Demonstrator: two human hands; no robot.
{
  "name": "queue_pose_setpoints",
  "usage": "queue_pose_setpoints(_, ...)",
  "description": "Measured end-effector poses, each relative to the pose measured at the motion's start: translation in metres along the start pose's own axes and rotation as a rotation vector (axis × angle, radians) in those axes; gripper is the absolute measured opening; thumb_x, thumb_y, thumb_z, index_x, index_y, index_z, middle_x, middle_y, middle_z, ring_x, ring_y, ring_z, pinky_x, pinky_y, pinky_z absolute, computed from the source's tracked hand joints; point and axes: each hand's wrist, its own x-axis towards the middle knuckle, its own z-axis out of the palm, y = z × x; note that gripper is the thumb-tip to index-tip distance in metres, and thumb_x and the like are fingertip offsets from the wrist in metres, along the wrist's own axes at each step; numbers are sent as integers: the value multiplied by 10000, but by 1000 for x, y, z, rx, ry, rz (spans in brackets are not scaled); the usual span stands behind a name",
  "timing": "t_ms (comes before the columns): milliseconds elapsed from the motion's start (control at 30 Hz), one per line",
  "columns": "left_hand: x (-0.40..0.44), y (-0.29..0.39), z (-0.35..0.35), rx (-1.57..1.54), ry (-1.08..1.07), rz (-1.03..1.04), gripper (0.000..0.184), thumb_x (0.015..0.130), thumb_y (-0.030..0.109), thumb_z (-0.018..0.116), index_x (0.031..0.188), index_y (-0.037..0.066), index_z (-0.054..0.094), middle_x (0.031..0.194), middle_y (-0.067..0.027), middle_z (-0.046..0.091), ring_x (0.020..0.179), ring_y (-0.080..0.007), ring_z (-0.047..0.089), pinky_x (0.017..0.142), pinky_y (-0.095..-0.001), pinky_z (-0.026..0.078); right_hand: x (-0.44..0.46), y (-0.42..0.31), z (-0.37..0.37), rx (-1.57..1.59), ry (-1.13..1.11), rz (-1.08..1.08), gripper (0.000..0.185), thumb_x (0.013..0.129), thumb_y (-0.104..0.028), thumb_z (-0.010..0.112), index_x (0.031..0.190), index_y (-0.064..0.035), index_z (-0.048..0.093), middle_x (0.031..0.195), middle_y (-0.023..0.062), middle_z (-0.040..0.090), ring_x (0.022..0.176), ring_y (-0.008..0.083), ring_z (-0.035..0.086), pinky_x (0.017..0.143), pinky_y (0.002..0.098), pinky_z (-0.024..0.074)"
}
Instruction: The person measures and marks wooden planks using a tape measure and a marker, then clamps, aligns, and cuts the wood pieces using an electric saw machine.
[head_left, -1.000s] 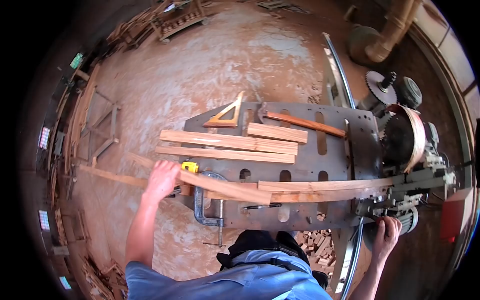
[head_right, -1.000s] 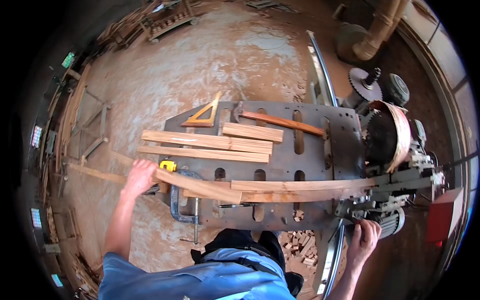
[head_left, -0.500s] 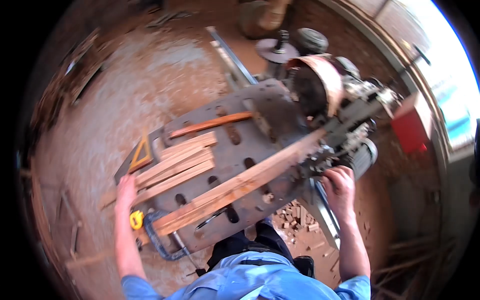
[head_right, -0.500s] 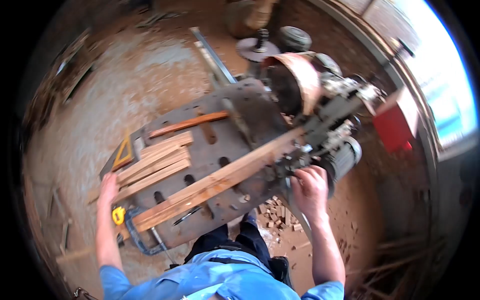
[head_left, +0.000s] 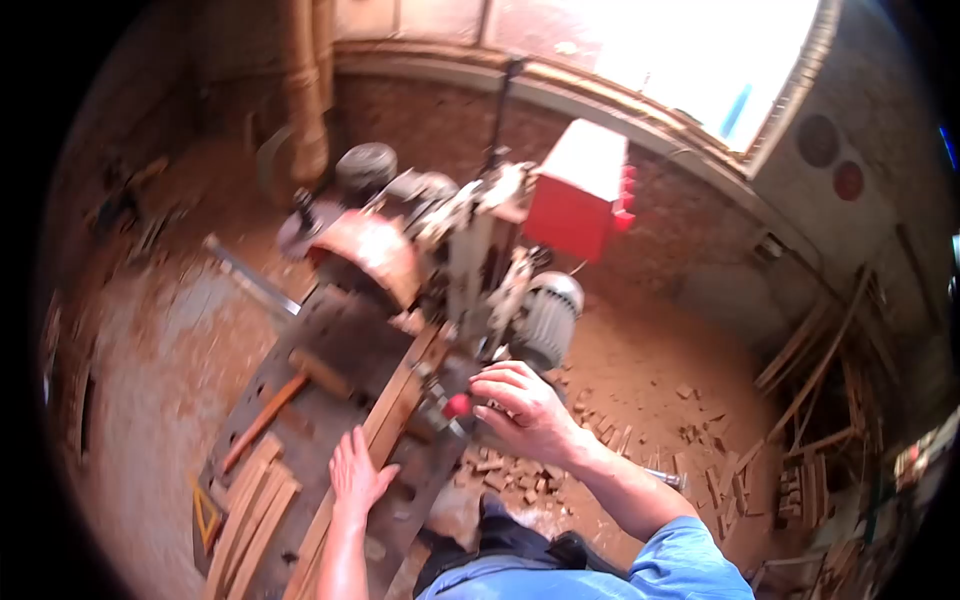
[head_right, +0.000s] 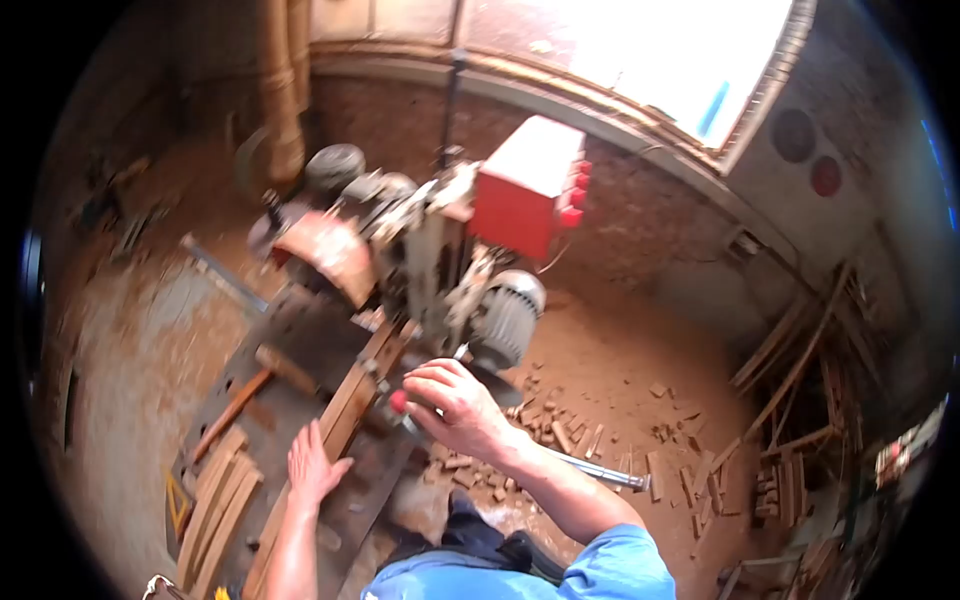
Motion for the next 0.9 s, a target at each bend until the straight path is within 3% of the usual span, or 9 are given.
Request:
queue_pose_setpoints(100,10,-1,29,134,57,-94,1053,722,428,871,1519,-2,332,1220,-210,543,1153,-380,531,996,-489,437,6,43,-76,-150,291,49,204,855,-40,762,1049,-2,712,1032,123,718,965,289,680,863,377,553)
queue_pose_setpoints(233,15,1,29,159,28,-134,1029,738,416,854,1495,-45,331,1210,-215,542,1154,-383,525,1021,-482,422,30,115,-171,-199,604,367,229,928,-146,695,1101,4,705,1045,185,714,993,325,680,884,406,546)
queue_pose_setpoints(300,17,0,34,174,35,-151,1033,735,426,851,1484,-60,332,1213,-215,543,1161,-378,522,1028,-481,418,40,172,-193,-355,657,338,259,946,-196,676,1120,-6,707,1063,191,714,1012,335,677,898,413,540)
queue_pose_setpoints(467,20,6,35,169,29,-243,1045,747,425,833,1491,-76,298,1263,-243,521,1222,-393,492,1058,-508,395,72,229,-206,-351,519,375,344,1007,-322,566,1180,-44,670,1112,219,687,1079,403,637,948,460,504)
queue_pose_setpoints(567,21,12,29,191,15,-244,1031,744,432,838,1473,-77,316,1250,-237,526,1209,-389,500,1054,-500,400,81,259,-200,-327,449,473,334,1006,-337,567,1152,-58,681,1100,214,688,1081,384,643,939,453,506)
queue_pose_setpoints(700,20,10,36,247,63,-219,1012,731,435,846,1446,-72,342,1226,-233,535,1185,-386,513,1042,-490,408,87,266,-200,-193,455,553,300,986,-336,613,1065,-63,710,1028,193,702,990,359,679,877,437,532)
queue_pose_setpoints(833,21,7,39,265,71,-214,1005,721,436,847,1430,-75,351,1213,-228,532,1172,-381,512,1033,-490,408,88,283,-195,-341,493,361,319,988,-328,607,960,-31,721,951,184,711,923,342,690,828,430,537)
queue_pose_setpoints(900,21,4,43,306,74,-197,1002,720,437,845,1424,-77,351,1206,-226,529,1164,-381,511,1029,-490,408,92,278,-197,-180,483,509,349,1001,-344,586,956,-24,715,935,188,711,911,348,692,813,427,534)
